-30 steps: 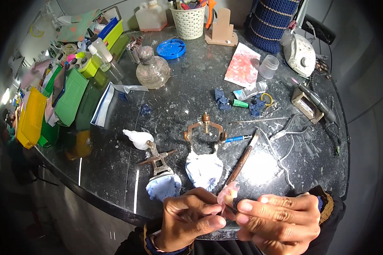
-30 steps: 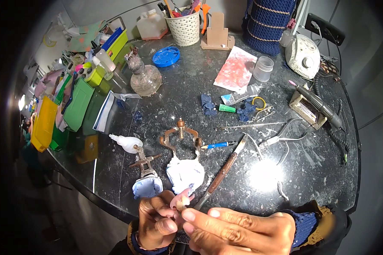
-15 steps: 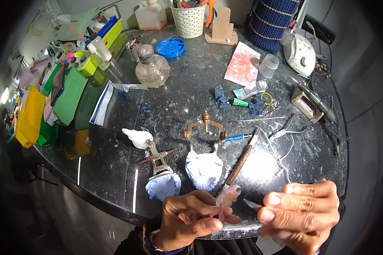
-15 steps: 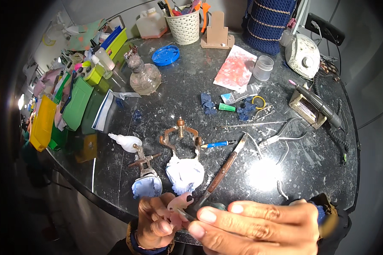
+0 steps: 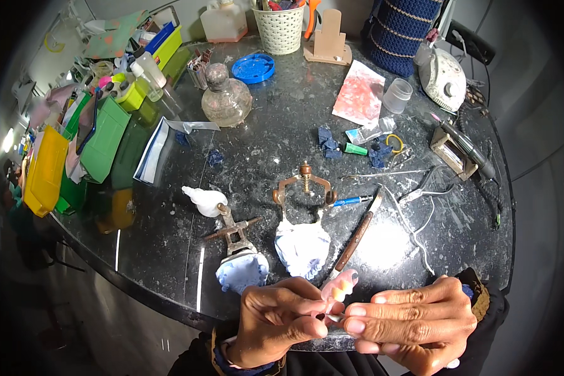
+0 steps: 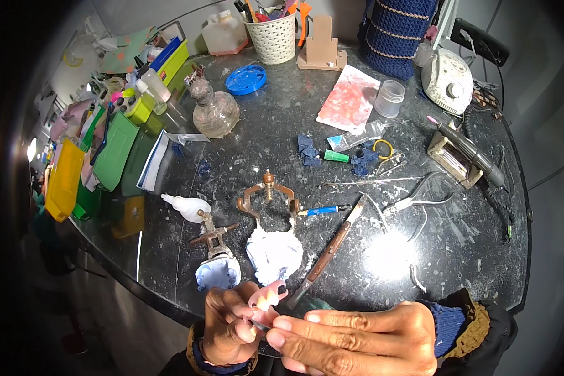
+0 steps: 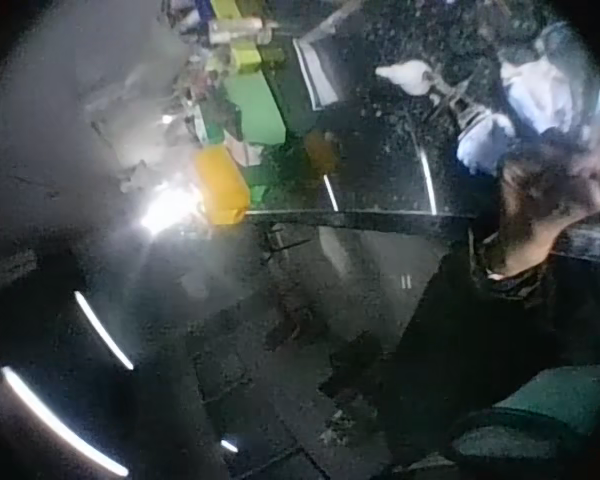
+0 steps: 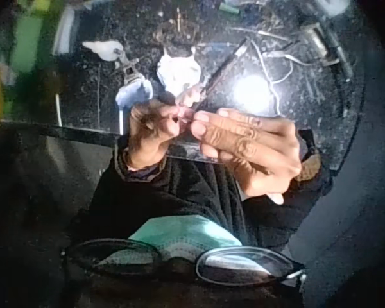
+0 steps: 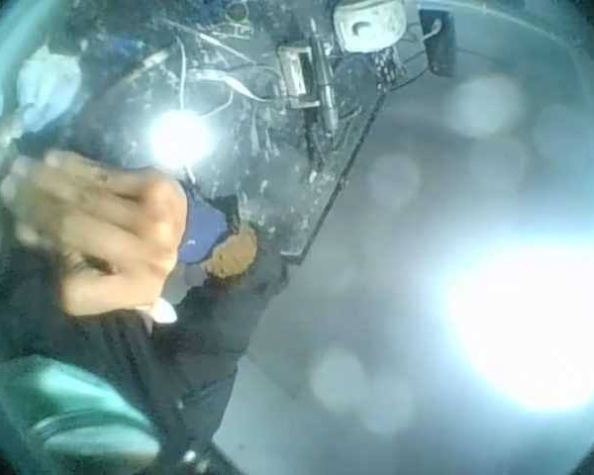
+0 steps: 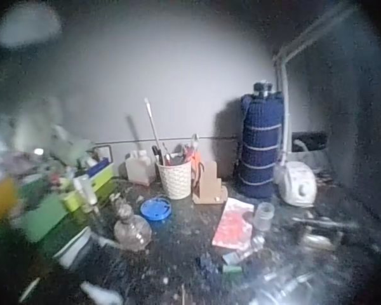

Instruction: The person grinds and trims a denture using a rotary handpiece tool and a metal blade, then places and fits the denture onto a dental plaster cast by hand.

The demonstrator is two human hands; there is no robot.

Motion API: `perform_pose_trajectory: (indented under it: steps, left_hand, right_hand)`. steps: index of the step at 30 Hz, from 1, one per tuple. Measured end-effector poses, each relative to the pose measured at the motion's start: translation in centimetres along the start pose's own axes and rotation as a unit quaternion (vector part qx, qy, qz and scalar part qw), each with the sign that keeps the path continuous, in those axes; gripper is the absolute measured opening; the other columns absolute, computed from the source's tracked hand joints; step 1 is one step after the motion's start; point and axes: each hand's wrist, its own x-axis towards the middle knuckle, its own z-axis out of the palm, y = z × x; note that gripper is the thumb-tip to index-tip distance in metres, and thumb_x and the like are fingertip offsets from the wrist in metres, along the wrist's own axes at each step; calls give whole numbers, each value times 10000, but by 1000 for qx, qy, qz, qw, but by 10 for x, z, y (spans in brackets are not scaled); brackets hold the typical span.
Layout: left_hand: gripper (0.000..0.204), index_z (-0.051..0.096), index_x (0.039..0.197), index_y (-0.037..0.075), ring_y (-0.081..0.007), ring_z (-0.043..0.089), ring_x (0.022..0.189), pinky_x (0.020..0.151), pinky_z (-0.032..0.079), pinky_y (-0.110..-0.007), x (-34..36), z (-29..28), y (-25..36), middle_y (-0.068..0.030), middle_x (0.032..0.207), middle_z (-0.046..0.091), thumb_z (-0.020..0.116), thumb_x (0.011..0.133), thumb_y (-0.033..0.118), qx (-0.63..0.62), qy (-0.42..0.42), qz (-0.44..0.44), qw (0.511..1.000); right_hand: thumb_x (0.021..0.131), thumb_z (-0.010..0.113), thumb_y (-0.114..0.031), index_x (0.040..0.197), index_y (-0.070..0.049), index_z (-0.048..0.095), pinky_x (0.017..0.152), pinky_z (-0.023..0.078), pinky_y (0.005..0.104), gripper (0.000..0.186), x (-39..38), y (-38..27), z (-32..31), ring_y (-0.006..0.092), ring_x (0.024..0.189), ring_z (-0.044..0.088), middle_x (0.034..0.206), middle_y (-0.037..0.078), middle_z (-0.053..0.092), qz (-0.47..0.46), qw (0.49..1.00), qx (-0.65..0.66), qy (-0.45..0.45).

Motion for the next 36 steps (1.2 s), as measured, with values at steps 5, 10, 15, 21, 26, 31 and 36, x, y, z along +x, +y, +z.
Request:
perform_pose_trajectory:
  steps: [5, 10, 15, 21, 26, 31, 36]
  left_hand:
    - [249, 637, 913, 17, -239, 601, 911, 835, 496, -337, 2, 1, 0, -127, 931, 572, 661, 693, -96, 19, -9, 25, 999]
    - [247, 640, 908, 22, -219, 598, 899, 820, 495, -317, 0, 1, -1, -121, 921, 572, 666, 692, -93, 29, -4, 29, 999]
    - [230, 641, 886, 18, -198, 598, 871, 790, 497, -291, 0, 1, -2, -120, 904, 576, 667, 690, -100, 63, 3, 43, 997]
    - [202, 638, 843, 3, -187, 600, 857, 767, 500, -281, 0, 3, -2, -127, 891, 583, 669, 681, -112, 51, 17, 51, 997]
    - [190, 634, 836, -13, -178, 602, 845, 764, 498, -265, 2, 4, -4, -129, 899, 582, 669, 679, -116, 56, 1, 51, 997]
    - [184, 624, 847, -28, -195, 603, 846, 777, 524, -306, 1, 2, 1, -140, 903, 573, 640, 695, -131, 13, 8, 16, 1000]
    - [153, 612, 854, -39, -265, 606, 888, 766, 548, -409, -2, 5, 2, -158, 892, 566, 609, 725, -121, -46, 25, -6, 999]
  right_hand:
    - [678, 671, 46, 480, -28, 336, 655, 560, 383, 397, 2, 2, -2, 262, 796, 660, 812, 210, 648, -8, 1000, 13, -9]
    - [679, 647, 78, 486, -34, 291, 651, 558, 370, 420, 1, 2, -2, 271, 796, 660, 801, 214, 646, -20, 1000, -2, -11]
    - [676, 644, 72, 478, -35, 280, 643, 559, 377, 428, 4, -3, -5, 274, 787, 662, 800, 212, 646, 0, 999, -23, -29]
    - [670, 636, 70, 453, -53, 262, 644, 559, 358, 450, 3, -4, -2, 262, 775, 667, 791, 185, 656, -12, 998, -53, -15]
    - [656, 600, 80, 450, -59, 266, 629, 557, 321, 417, 5, -7, -6, 238, 765, 671, 782, 169, 662, 4, 998, -65, -20]
    - [618, 498, 65, 457, -79, 270, 601, 562, 325, 314, 3, 6, 0, 243, 748, 673, 797, 184, 660, -132, 980, -149, -5]
    - [636, 487, 50, 456, -67, 363, 624, 561, 301, 248, 8, 10, -7, 251, 759, 671, 832, 191, 656, -152, 968, -198, -26]
